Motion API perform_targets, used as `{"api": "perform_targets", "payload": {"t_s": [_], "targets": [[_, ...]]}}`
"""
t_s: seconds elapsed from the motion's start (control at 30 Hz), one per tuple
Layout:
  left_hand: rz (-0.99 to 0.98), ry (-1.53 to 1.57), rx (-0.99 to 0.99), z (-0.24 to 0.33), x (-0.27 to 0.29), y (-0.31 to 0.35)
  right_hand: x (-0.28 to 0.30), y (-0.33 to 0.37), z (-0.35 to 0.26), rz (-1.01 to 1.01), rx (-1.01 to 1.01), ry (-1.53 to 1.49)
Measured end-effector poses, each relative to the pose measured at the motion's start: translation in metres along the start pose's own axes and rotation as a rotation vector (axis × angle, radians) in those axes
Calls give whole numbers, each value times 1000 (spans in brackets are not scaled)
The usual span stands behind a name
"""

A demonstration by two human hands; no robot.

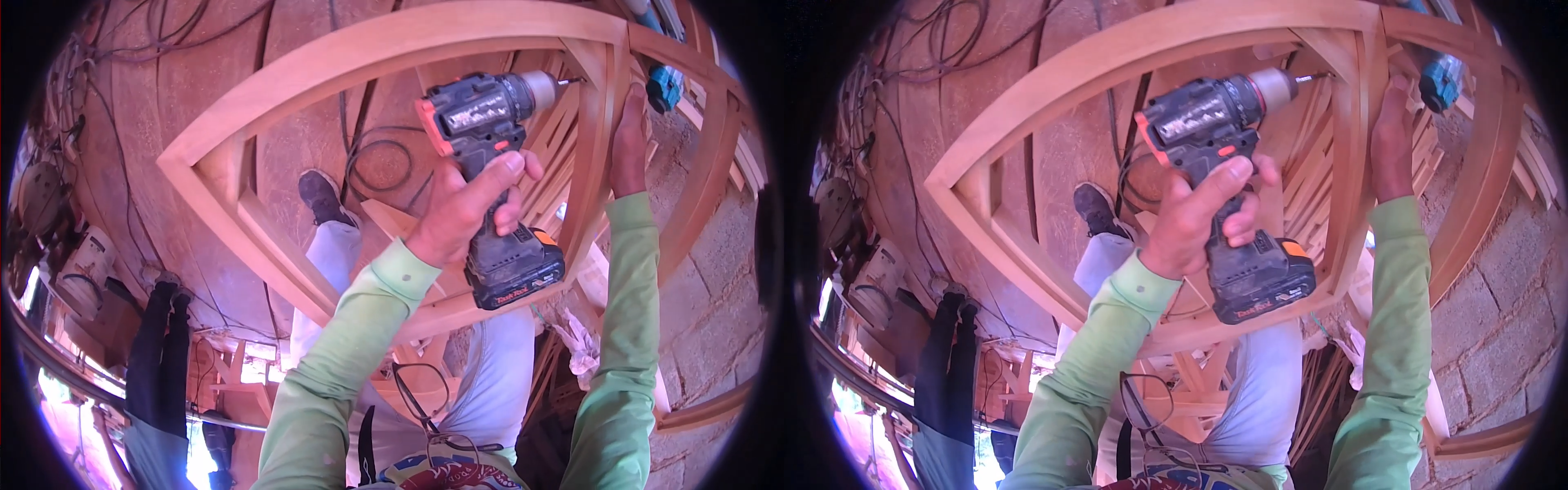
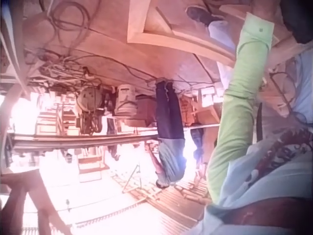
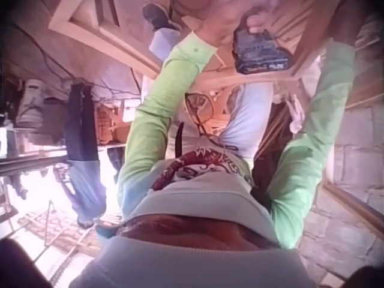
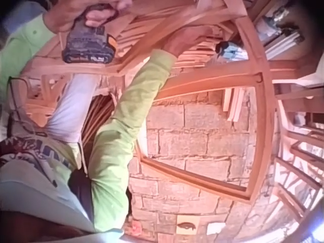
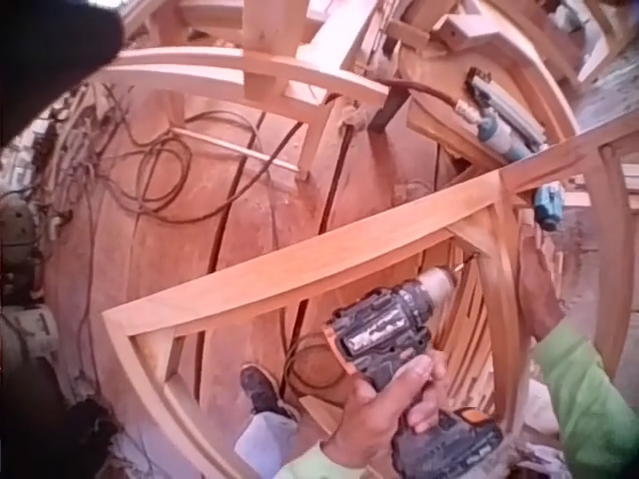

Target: Assemble wooden furniture frames using an electric drill and screws.

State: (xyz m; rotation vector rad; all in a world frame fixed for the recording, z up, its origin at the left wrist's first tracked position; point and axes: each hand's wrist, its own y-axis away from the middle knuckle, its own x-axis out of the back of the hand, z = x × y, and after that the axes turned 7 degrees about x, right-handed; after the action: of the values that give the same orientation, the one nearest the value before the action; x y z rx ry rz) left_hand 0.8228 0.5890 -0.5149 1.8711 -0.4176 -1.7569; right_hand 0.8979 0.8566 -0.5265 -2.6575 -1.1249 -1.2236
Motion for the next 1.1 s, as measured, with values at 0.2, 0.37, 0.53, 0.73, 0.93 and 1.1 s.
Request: {"api": "perform_targets", "payload": {"t_s": [0.2, 0.37, 0.53, 0.73, 0.93, 1.1], "targets": [[65, -219, -165, 7, 7, 45, -11, 20, -17, -14, 205, 196], [92, 7, -93, 7, 24, 86, -19, 28, -38, 113, 454, 585], [127, 28, -54, -4, 34, 79, -24, 25, -34, 152, 388, 722], [86, -101, -57, -7, 34, 76, -23, 24, -34, 157, 430, 630], [92, -83, -45, -11, 41, 77, -26, 27, -36, 166, 407, 667], [79, -135, -90, -12, 47, 85, -30, 31, -42, 218, 415, 674]]}}
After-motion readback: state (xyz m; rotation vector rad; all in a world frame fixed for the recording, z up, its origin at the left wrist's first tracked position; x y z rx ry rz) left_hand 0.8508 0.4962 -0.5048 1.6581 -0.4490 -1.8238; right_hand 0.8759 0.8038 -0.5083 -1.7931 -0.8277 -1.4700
